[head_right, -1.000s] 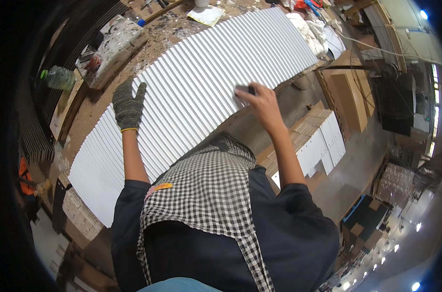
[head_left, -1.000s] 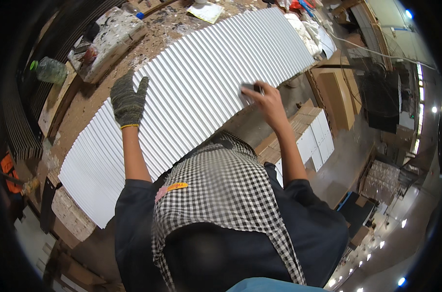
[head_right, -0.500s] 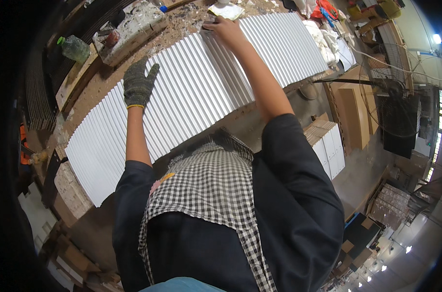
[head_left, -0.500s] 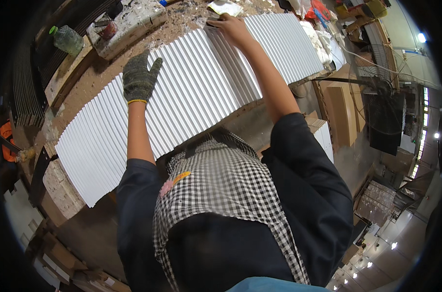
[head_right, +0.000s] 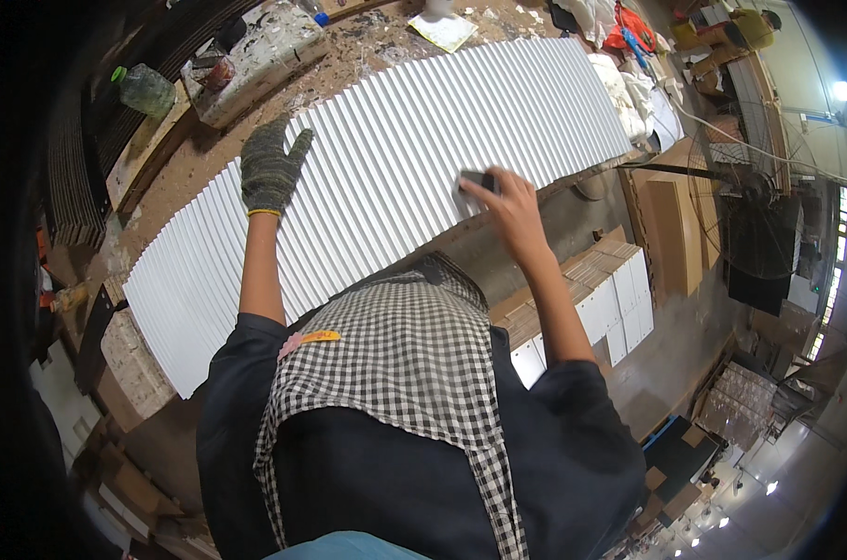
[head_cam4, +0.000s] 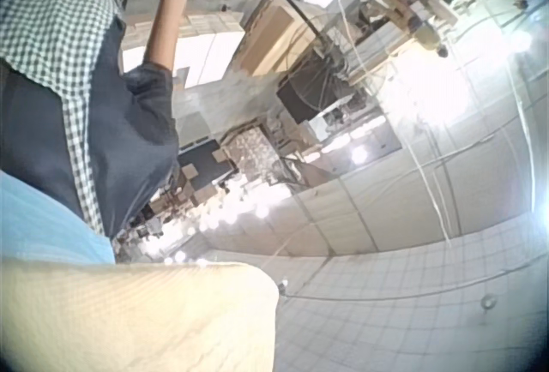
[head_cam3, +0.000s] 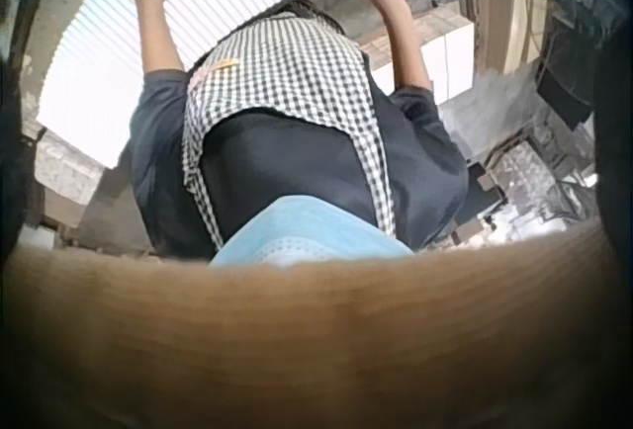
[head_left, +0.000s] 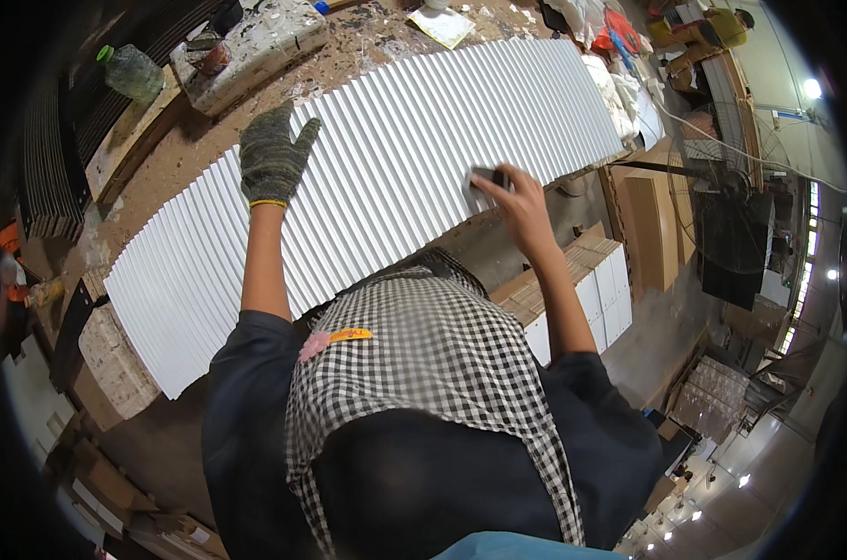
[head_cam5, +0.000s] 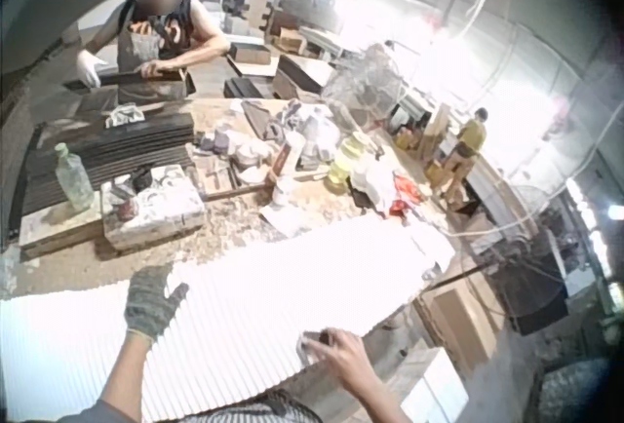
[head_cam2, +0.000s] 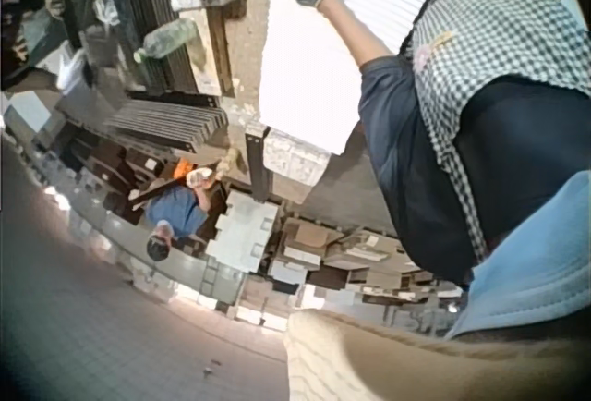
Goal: The person sands a long white corrugated wooden panel on a workbench using a sanding block. They repeatedly rub the surface along the length of the panel, occasionally repositioning the panel and adjusting their grip.
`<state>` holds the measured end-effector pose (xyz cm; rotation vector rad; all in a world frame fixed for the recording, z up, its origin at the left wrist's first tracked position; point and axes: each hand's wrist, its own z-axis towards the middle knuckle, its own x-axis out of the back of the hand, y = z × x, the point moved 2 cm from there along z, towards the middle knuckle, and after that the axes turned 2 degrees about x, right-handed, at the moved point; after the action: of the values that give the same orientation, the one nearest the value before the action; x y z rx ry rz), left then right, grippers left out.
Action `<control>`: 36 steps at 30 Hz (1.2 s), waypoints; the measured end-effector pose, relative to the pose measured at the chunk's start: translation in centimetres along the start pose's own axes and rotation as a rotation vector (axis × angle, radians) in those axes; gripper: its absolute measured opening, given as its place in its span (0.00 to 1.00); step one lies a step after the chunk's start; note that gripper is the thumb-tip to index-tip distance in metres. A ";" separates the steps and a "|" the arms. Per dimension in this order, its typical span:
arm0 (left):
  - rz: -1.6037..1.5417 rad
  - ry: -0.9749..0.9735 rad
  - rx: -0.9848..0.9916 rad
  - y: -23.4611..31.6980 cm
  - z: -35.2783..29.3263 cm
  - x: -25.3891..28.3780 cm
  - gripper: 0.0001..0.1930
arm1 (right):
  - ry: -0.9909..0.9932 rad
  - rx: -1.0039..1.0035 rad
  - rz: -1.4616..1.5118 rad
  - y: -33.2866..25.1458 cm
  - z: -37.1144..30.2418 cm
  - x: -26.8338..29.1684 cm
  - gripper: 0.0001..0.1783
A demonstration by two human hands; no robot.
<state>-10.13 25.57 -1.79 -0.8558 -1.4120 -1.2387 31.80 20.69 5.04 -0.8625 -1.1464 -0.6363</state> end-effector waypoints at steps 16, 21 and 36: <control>-0.083 -0.026 0.022 -0.8 -0.6 0.1 0.38 | -0.027 0.121 -0.058 4.7 25.0 -7.3 0.29; -0.061 -0.023 0.014 -0.5 -0.5 0.1 0.39 | 0.040 0.243 -0.166 5.9 25.3 -7.8 0.27; -0.072 0.033 -0.006 -1.1 -0.5 -0.4 0.36 | -0.232 0.274 -0.030 4.1 7.6 1.2 0.30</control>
<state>-10.95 24.89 -2.50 -0.7907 -1.4240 -1.3063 31.66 29.30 6.43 -0.6963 -1.4210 -0.3971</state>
